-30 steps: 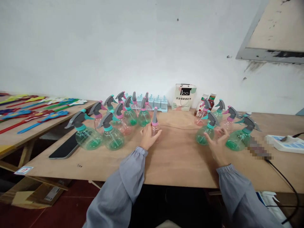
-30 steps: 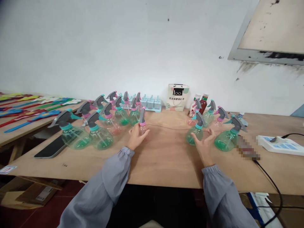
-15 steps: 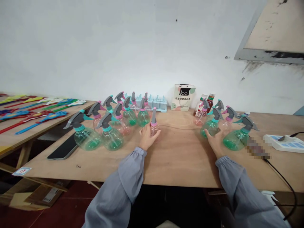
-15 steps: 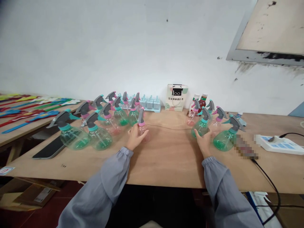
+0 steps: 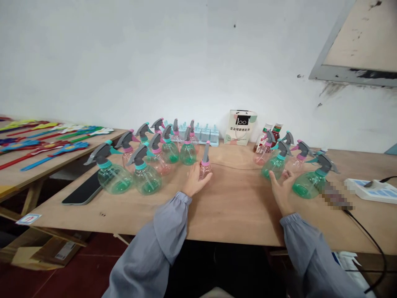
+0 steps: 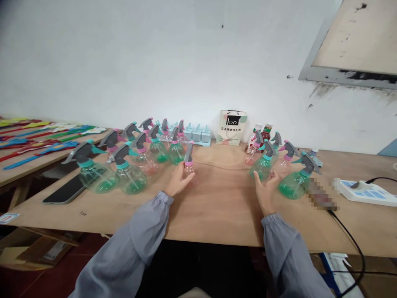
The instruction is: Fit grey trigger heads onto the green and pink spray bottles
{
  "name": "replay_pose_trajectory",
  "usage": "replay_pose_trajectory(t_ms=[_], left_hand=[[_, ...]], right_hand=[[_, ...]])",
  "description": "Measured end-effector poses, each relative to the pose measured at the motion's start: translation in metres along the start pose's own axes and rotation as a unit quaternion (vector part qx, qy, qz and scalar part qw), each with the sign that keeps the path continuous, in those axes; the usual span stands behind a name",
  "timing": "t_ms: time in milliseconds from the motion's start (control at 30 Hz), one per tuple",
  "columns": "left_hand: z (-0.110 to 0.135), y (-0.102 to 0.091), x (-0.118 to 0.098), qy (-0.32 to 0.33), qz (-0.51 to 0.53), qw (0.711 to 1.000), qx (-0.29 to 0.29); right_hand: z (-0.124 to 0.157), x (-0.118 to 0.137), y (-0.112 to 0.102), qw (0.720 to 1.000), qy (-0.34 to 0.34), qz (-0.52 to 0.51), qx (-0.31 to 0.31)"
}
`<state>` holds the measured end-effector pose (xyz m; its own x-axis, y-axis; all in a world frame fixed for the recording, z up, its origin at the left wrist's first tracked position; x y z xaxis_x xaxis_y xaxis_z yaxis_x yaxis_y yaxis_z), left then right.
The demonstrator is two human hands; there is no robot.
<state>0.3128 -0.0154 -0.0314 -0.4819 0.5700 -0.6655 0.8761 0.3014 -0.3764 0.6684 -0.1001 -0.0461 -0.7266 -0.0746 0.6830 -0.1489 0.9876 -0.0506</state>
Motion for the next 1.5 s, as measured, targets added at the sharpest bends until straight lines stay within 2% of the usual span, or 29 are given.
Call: replay_pose_trajectory(t_ms=[33,100,167,233,333,433,500,533,600,667,700,733,833,900,967,1033,1100,1233,1300,1400,1500], left_hand=[[0.002,0.001,-0.003,0.013,0.014,1.000,0.020],[0.006,0.002,-0.010,0.038,0.030,0.997,0.055],[0.011,0.003,-0.020,0.072,0.020,0.993,0.088],[0.015,0.003,-0.029,0.113,-0.009,0.986,0.121],[0.019,0.002,-0.036,0.170,-0.042,0.973,0.153],[0.019,-0.001,-0.034,0.197,-0.042,0.969,0.146],[0.013,-0.004,-0.028,0.183,-0.016,0.978,0.097],[0.007,-0.008,-0.023,0.162,-0.004,0.986,0.045],[-0.011,-0.015,-0.009,0.096,0.003,0.990,-0.100],[-0.035,-0.022,0.008,0.027,-0.023,0.972,-0.231],[-0.048,-0.023,0.017,0.001,-0.040,0.965,-0.259],[-0.061,-0.022,0.026,-0.023,-0.057,0.962,-0.264],[-0.094,-0.015,0.049,-0.065,-0.082,0.972,-0.212],[-0.103,-0.008,0.058,-0.071,-0.087,0.978,-0.173],[-0.103,-0.002,0.061,-0.069,-0.105,0.982,-0.142],[-0.094,0.003,0.060,-0.065,-0.146,0.980,-0.122],[-0.079,0.005,0.054,-0.056,-0.190,0.973,-0.114],[-0.045,0.001,0.037,-0.028,-0.224,0.968,-0.111],[-0.028,-0.003,0.028,-0.015,-0.225,0.969,-0.099],[-0.010,-0.006,0.019,0.012,-0.216,0.973,-0.081],[-0.002,-0.004,0.017,0.030,-0.198,0.976,-0.083]], right_hand=[[0.009,0.013,-0.003,1.000,0.002,-0.021,0.008],[0.028,0.046,-0.003,0.993,-0.005,-0.073,0.088],[0.046,0.084,0.006,0.975,-0.022,-0.126,0.184],[0.060,0.119,0.019,0.953,-0.024,-0.176,0.244],[0.072,0.157,0.040,0.932,-0.010,-0.244,0.269],[0.076,0.174,0.054,0.915,0.016,-0.278,0.291],[0.076,0.178,0.058,0.906,0.043,-0.287,0.307],[0.076,0.179,0.059,0.903,0.058,-0.289,0.312],[0.076,0.178,0.059,0.900,0.079,-0.285,0.319],[0.076,0.175,0.058,0.898,0.085,-0.278,0.330],[0.077,0.173,0.059,0.897,0.086,-0.275,0.336],[0.077,0.171,0.059,0.896,0.087,-0.274,0.340],[0.075,0.165,0.066,0.893,0.099,-0.287,0.331],[0.070,0.162,0.071,0.891,0.117,-0.294,0.325],[0.063,0.159,0.077,0.886,0.158,-0.296,0.320],[0.057,0.157,0.080,0.877,0.214,-0.301,0.308],[0.053,0.156,0.081,0.855,0.268,-0.323,0.305],[0.052,0.157,0.078,0.779,0.359,-0.371,0.356],[0.051,0.158,0.075,0.755,0.382,-0.382,0.371],[0.049,0.158,0.070,0.740,0.401,-0.394,0.370],[0.048,0.158,0.070,0.741,0.410,-0.392,0.359]])
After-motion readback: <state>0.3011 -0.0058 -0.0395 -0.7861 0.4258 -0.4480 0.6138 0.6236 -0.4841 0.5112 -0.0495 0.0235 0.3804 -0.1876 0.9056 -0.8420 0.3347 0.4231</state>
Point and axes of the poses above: each hand's wrist, its own z-axis away from the middle knuckle, its own y-axis out of the palm, x = y × z, the point moved 2 cm from there along -z, towards the middle knuckle, and after that the axes turned 15 degrees about -x, right-handed, at the moved point
